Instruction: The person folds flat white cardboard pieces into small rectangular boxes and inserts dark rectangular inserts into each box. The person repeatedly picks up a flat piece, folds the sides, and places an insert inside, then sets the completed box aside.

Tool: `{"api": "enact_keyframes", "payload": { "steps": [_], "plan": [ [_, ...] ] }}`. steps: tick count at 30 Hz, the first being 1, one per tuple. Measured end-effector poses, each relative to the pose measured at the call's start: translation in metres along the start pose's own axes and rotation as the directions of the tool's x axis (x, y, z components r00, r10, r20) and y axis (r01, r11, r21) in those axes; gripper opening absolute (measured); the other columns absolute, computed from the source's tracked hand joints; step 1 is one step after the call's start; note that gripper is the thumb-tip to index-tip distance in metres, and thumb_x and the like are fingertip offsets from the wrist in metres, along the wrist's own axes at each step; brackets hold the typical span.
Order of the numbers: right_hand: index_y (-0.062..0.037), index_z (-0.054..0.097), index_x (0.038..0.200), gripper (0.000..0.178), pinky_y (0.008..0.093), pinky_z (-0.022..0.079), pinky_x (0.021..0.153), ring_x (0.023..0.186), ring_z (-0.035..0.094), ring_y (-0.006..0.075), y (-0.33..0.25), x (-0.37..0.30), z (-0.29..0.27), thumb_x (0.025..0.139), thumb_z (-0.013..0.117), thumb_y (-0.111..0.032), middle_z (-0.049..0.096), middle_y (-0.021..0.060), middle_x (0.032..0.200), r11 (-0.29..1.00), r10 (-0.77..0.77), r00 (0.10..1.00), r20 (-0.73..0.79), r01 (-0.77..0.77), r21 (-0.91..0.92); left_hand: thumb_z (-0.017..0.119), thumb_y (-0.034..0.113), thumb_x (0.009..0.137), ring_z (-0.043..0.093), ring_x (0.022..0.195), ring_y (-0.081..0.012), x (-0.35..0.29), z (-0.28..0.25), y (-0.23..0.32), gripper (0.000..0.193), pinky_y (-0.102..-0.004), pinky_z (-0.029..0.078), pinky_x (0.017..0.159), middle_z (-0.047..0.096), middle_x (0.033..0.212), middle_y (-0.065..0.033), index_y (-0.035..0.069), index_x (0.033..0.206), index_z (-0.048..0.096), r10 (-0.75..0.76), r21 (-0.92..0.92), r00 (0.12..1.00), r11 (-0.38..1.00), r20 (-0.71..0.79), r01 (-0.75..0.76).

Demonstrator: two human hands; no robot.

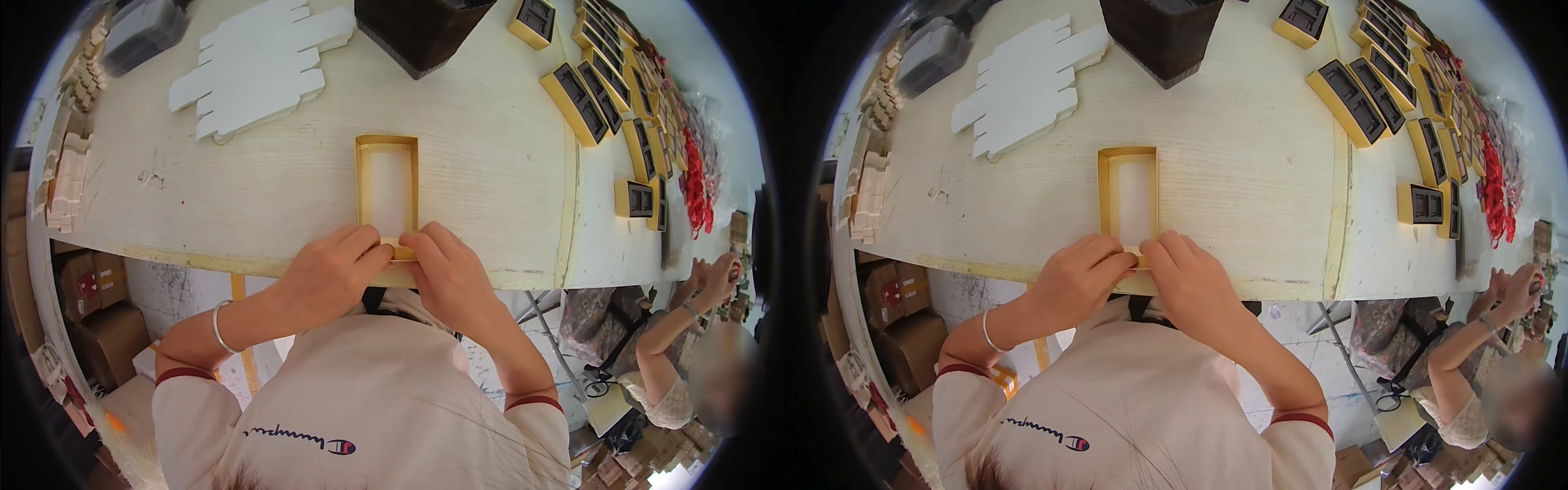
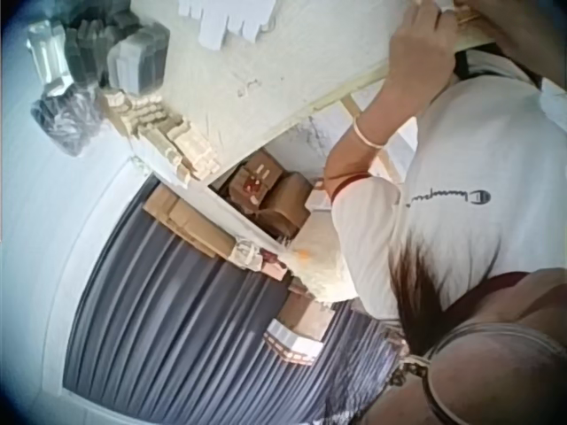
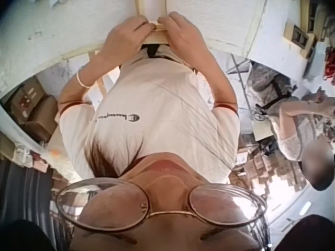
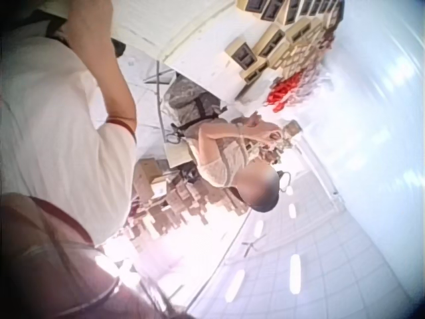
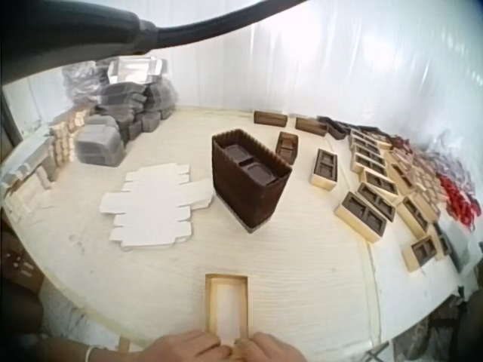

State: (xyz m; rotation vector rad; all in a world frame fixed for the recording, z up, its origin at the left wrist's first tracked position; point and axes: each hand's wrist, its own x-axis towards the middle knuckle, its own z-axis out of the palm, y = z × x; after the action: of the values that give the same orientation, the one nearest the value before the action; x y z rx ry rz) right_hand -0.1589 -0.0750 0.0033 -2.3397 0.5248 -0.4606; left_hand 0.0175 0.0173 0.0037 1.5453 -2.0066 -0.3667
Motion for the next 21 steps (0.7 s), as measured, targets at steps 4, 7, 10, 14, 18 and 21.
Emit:
{"api": "enact_keyframes", "payload": {
  "steps": [4, 7, 10, 14, 18, 21],
  "plan": [
    [-0.0008, 0.054, 0.093, 0.023, 0.0366, 0.046, 0.058, 0.073, 0.052, 0.0281, -0.001, 0.002, -0.002, 0.073, 0.061, 0.008, 0.044, 0.0117, 0.085, 1.0, 0.023, 0.999, 0.045, -0.023, 0.002, 0.064, 0.001, 0.075, 0.055, 0.071, -0.0203, 0.002, -0.001, 0.0, 0.011, -0.0298, 0.047, 0.054, 0.049, 0.08, -0.008, 0.002, 0.085, 0.059, -0.038, -0.062, 0.999, 0.997, -0.021, 0.037],
    [-0.0009, 0.053, 0.091, 0.024, 0.0357, 0.046, 0.057, 0.073, 0.052, 0.0264, -0.002, 0.001, -0.003, 0.071, 0.061, 0.008, 0.043, 0.0115, 0.084, 0.999, 0.023, 0.998, 0.054, -0.021, -0.038, 0.067, 0.001, 0.075, 0.055, 0.07, -0.0227, 0.003, -0.004, 0.004, 0.013, -0.0318, 0.047, 0.056, 0.051, 0.079, -0.0079, 0.002, 0.086, 0.061, -0.078, 0.007, 0.997, 0.997, 0.025, 0.078],
    [-0.0019, 0.053, 0.089, 0.024, 0.0336, 0.046, 0.056, 0.073, 0.052, 0.0246, -0.005, 0.002, 0.001, 0.069, 0.062, 0.007, 0.042, 0.0108, 0.084, 0.98, 0.01, 0.999, 0.038, -0.002, -0.199, 0.067, 0.002, 0.075, 0.054, 0.069, -0.0232, 0.001, 0.0, 0.006, 0.014, -0.0325, 0.046, 0.056, 0.052, 0.079, -0.0076, 0.002, 0.087, 0.061, -0.076, 0.129, 0.996, 0.989, 0.037, 0.071],
    [-0.0033, 0.053, 0.086, 0.023, 0.0316, 0.045, 0.054, 0.071, 0.051, 0.0237, -0.007, 0.004, 0.01, 0.068, 0.063, 0.006, 0.042, 0.0101, 0.083, 0.962, 0.015, 1.0, -0.026, -0.022, -0.271, 0.065, 0.004, 0.076, 0.054, 0.07, -0.0221, 0.001, -0.001, 0.006, 0.012, -0.0318, 0.046, 0.054, 0.051, 0.079, -0.007, 0.003, 0.086, 0.059, -0.075, 0.192, 0.993, 0.98, 0.09, 0.057],
    [-0.0031, 0.053, 0.084, 0.02, 0.0337, 0.045, 0.055, 0.072, 0.052, 0.0244, -0.011, 0.006, 0.01, 0.068, 0.062, 0.006, 0.043, 0.0099, 0.084, 0.958, 0.074, 0.997, -0.013, -0.075, -0.278, 0.064, 0.005, 0.077, 0.055, 0.069, -0.0233, 0.005, -0.003, 0.005, 0.011, -0.0325, 0.045, 0.054, 0.051, 0.08, -0.0072, 0.004, 0.085, 0.058, -0.109, 0.183, 0.984, 0.98, 0.141, 0.083],
    [-0.0017, 0.053, 0.083, 0.018, 0.0364, 0.046, 0.056, 0.071, 0.054, 0.0261, -0.008, 0.007, -0.005, 0.069, 0.06, 0.008, 0.045, 0.0106, 0.083, 0.993, 0.067, 0.995, 0.073, -0.06, -0.102, 0.065, 0.004, 0.076, 0.057, 0.069, -0.0255, 0.005, -0.008, 0.002, 0.014, -0.0343, 0.046, 0.054, 0.052, 0.081, -0.0083, 0.004, 0.088, 0.058, -0.142, 0.101, 0.974, 0.987, 0.179, 0.126]
  ]
}}
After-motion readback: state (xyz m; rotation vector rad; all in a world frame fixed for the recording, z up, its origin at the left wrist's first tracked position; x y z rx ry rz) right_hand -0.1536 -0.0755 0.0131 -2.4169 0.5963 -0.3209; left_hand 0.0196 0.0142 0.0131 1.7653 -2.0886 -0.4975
